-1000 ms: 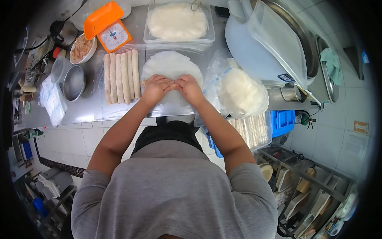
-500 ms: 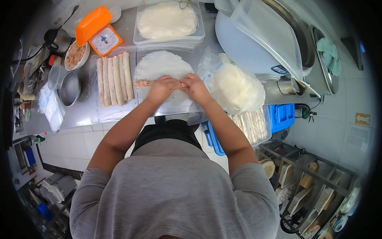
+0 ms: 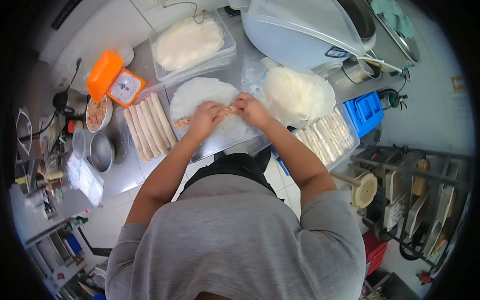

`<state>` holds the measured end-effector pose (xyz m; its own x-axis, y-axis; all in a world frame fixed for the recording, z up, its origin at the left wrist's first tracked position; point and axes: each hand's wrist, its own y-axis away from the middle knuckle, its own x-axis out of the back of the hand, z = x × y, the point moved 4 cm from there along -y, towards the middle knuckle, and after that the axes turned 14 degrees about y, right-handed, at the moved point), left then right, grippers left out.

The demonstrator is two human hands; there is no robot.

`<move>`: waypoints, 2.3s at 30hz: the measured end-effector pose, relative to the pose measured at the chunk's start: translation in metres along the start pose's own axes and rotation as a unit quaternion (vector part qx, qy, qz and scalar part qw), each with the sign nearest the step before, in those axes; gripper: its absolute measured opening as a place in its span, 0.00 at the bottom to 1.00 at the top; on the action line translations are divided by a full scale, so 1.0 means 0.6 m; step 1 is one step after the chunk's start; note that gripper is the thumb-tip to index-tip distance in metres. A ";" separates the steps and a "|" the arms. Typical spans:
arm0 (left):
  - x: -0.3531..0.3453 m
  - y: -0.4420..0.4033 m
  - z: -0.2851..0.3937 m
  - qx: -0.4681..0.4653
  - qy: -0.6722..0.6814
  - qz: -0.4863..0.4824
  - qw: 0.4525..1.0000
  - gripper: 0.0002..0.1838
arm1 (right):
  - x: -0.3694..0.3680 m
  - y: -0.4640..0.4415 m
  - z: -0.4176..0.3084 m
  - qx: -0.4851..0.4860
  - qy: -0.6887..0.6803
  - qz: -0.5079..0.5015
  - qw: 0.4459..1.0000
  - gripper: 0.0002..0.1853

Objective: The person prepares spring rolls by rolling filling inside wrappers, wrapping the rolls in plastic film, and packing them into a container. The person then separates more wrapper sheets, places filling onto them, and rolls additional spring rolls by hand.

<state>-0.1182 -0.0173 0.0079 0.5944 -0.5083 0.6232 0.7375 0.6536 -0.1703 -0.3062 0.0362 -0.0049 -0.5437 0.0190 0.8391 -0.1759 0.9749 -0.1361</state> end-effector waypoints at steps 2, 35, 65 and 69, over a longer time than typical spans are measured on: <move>0.039 0.030 -0.002 0.011 -0.043 0.015 0.999 0.24 | 0.027 0.000 -0.017 -0.044 -0.057 -0.031 0.997 0.29; 0.078 0.034 -0.032 0.015 -0.124 0.004 0.992 0.19 | -0.042 -0.076 -0.115 0.044 0.143 0.087 0.985 0.17; 0.245 0.577 0.096 0.338 -0.005 0.438 0.833 0.17 | -0.402 -0.397 -0.728 0.470 0.183 -0.134 0.853 0.41; 0.222 0.591 0.106 0.360 0.037 0.472 0.804 0.16 | -0.437 -0.441 -0.748 0.333 0.123 -0.370 0.859 0.34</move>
<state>0.2023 0.1824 0.0792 0.8171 0.3910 0.4236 -0.4147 0.9091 -0.0392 0.2515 -0.1272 0.0474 0.0945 -0.4260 0.8998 -0.8731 0.3987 0.2805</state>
